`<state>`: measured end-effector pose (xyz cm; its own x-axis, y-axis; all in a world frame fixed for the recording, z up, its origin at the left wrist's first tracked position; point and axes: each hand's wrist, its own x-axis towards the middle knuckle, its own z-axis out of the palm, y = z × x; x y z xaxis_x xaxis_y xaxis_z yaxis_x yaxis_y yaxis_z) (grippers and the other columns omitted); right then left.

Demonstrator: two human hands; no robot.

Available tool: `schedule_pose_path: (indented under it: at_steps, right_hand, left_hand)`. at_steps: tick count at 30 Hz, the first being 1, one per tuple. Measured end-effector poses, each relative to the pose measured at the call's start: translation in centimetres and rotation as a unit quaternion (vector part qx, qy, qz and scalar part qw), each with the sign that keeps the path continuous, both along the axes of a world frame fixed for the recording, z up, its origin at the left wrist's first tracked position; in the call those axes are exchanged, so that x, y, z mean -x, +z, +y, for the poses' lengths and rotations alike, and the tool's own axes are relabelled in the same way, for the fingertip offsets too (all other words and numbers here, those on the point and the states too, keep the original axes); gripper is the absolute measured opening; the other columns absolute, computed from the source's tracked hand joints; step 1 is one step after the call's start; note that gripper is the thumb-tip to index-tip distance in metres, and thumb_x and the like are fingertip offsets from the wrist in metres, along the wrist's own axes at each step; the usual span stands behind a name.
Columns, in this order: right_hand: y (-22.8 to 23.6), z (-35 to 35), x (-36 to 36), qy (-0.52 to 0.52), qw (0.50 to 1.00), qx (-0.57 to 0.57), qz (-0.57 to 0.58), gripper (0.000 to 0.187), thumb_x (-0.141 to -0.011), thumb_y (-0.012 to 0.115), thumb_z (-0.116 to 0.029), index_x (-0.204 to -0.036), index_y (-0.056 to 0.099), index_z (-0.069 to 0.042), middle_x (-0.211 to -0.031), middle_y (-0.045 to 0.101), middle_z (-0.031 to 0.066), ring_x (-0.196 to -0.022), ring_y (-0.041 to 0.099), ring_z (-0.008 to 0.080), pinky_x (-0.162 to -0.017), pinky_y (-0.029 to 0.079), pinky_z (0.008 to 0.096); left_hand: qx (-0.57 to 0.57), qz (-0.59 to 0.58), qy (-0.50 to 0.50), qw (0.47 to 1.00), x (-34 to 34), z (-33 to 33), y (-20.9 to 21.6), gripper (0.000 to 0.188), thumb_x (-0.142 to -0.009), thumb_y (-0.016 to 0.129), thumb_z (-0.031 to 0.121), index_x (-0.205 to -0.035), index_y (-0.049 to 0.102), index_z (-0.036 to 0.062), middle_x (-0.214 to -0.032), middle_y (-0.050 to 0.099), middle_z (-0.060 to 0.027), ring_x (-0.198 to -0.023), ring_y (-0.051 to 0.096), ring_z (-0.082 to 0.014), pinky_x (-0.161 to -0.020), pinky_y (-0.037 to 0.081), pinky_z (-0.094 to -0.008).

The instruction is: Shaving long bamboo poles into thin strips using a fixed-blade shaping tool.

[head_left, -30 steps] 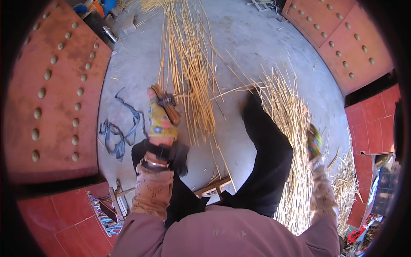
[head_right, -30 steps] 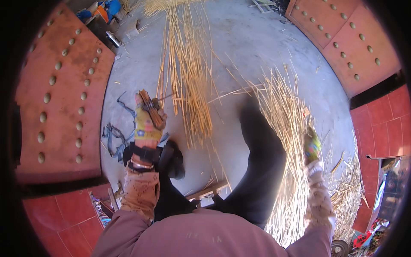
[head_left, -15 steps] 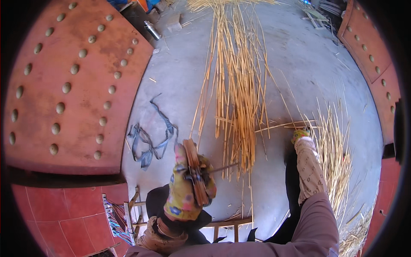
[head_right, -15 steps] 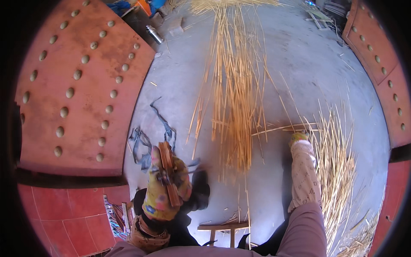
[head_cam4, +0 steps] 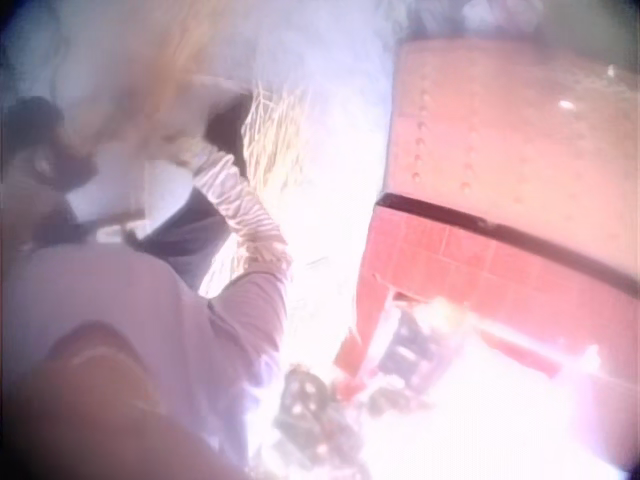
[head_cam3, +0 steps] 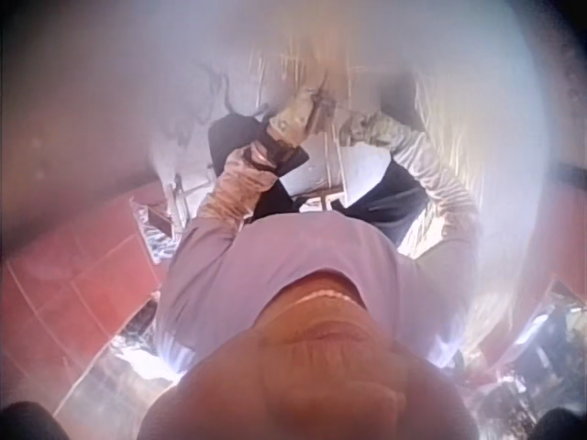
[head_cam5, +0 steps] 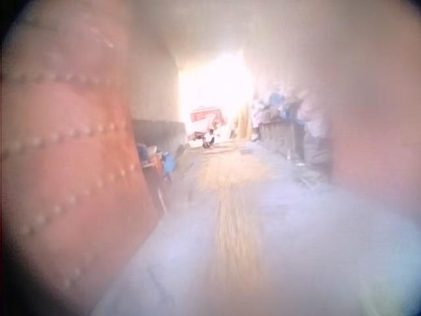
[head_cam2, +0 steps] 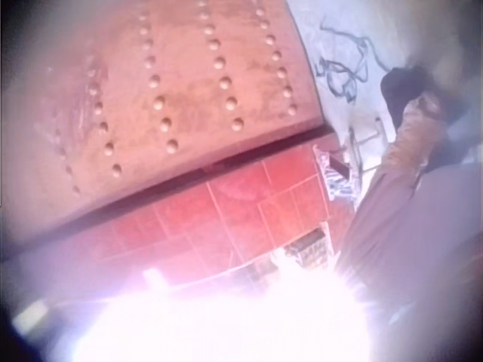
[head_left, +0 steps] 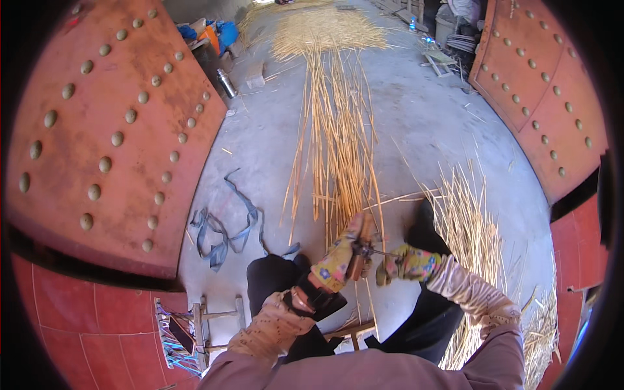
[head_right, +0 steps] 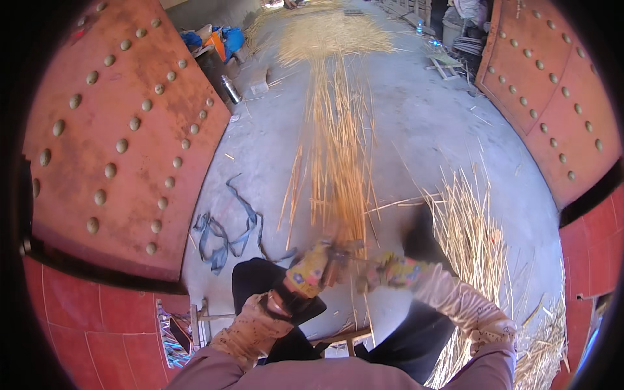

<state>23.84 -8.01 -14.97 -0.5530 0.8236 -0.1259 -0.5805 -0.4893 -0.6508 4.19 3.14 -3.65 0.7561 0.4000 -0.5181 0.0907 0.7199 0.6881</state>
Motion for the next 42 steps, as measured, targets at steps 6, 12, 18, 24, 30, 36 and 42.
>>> schedule_pose_path:
  at_steps: [6, 12, 18, 24, 30, 36, 42]
  right_hand:
    - [7.6, -6.0, 4.9, -0.004, 0.944, 0.008, -0.33, 0.028, -0.088, 0.051, -0.004, -0.114, 0.054, 0.002, -0.115, 0.057, 0.0155, -0.107, 0.056, 0.0245, -0.094, 0.045, 0.0353]
    - [7.8, -1.4, 3.9, -0.357, 0.926, 0.056, -0.11, 0.027, -0.089, 0.053, -0.023, -0.109, 0.052, -0.005, -0.093, 0.06, 0.0061, -0.08, 0.059, 0.0203, -0.066, 0.047, 0.0356]
    - [16.6, 2.3, 1.0, -0.585, 0.81, 0.03, -0.004, 0.022, -0.093, 0.039, -0.015, -0.105, 0.054, -0.004, -0.06, 0.041, -0.0036, -0.046, 0.038, 0.0096, -0.044, 0.035, 0.0237]
    - [20.6, 1.4, 0.4, -0.583, 0.812, -0.013, 0.013, 0.025, -0.095, 0.035, -0.016, -0.106, 0.053, -0.002, -0.054, 0.028, -0.0055, -0.043, 0.023, 0.0072, -0.04, 0.021, 0.0236]
    - [18.6, 1.1, 3.1, -0.582, 0.811, -0.029, 0.046, 0.021, -0.095, 0.04, -0.019, -0.097, 0.053, -0.003, -0.055, 0.03, -0.0054, -0.045, 0.027, 0.0077, -0.041, 0.023, 0.0235]
    - [16.4, -0.5, 10.0, -0.497, 0.859, 0.06, 0.106, 0.02, -0.094, 0.042, -0.022, -0.092, 0.052, -0.004, -0.058, 0.034, -0.0041, -0.045, 0.03, 0.0085, -0.041, 0.025, 0.0236]
    - [19.2, 1.6, 8.2, -0.529, 0.841, 0.019, 0.115, 0.017, -0.094, 0.043, -0.022, -0.093, 0.049, -0.006, -0.055, 0.031, -0.0055, -0.044, 0.029, 0.0081, -0.039, 0.025, 0.0234]
  left_hand:
    - [0.046, -0.041, -0.119, 0.991, 2.4, -6.2, -1.3, 0.039, -0.09, 0.047, 0.047, -0.105, 0.055, 0.0116, -0.072, 0.054, 0.0029, -0.059, 0.052, -0.0088, -0.052, 0.042, -0.0213]
    - [-0.102, -0.04, -0.144, 0.983, 5.8, -12.0, -1.9, 0.035, -0.093, 0.045, 0.04, -0.109, 0.052, 0.01, -0.092, 0.06, -0.0035, -0.066, 0.046, -0.0081, -0.059, 0.04, -0.0217]
    - [0.019, 0.028, -0.044, 0.998, 8.7, -12.4, 0.7, 0.051, -0.086, 0.045, 0.057, -0.106, 0.052, 0.0101, -0.085, 0.062, -0.005, -0.056, 0.043, -0.0069, -0.049, 0.035, -0.0205]
    - [0.013, -0.02, -0.121, 0.992, 10.1, -13.4, 2.3, 0.057, -0.082, 0.045, 0.064, -0.097, 0.055, 0.0102, -0.069, 0.056, -0.0015, -0.048, 0.044, -0.0068, -0.04, 0.031, -0.0204]
    - [-0.028, 0.026, -0.108, 0.993, 10.2, -13.9, 4.9, 0.057, -0.083, 0.044, 0.065, -0.083, 0.057, 0.0094, -0.066, 0.052, -0.0009, -0.05, 0.046, -0.009, -0.042, 0.035, -0.0235]
    - [-0.065, 0.053, -0.051, 0.995, 9.1, -13.0, 6.9, 0.054, -0.081, 0.046, 0.065, -0.074, 0.054, 0.0121, -0.056, 0.046, 0.0007, -0.045, 0.044, -0.0118, -0.042, 0.035, -0.0263]
    - [-0.043, 0.068, -0.048, 0.996, 8.0, -11.7, 7.0, 0.059, -0.079, 0.044, 0.07, -0.072, 0.054, 0.0118, -0.056, 0.046, 0.0004, -0.048, 0.045, -0.0122, -0.046, 0.037, -0.0256]
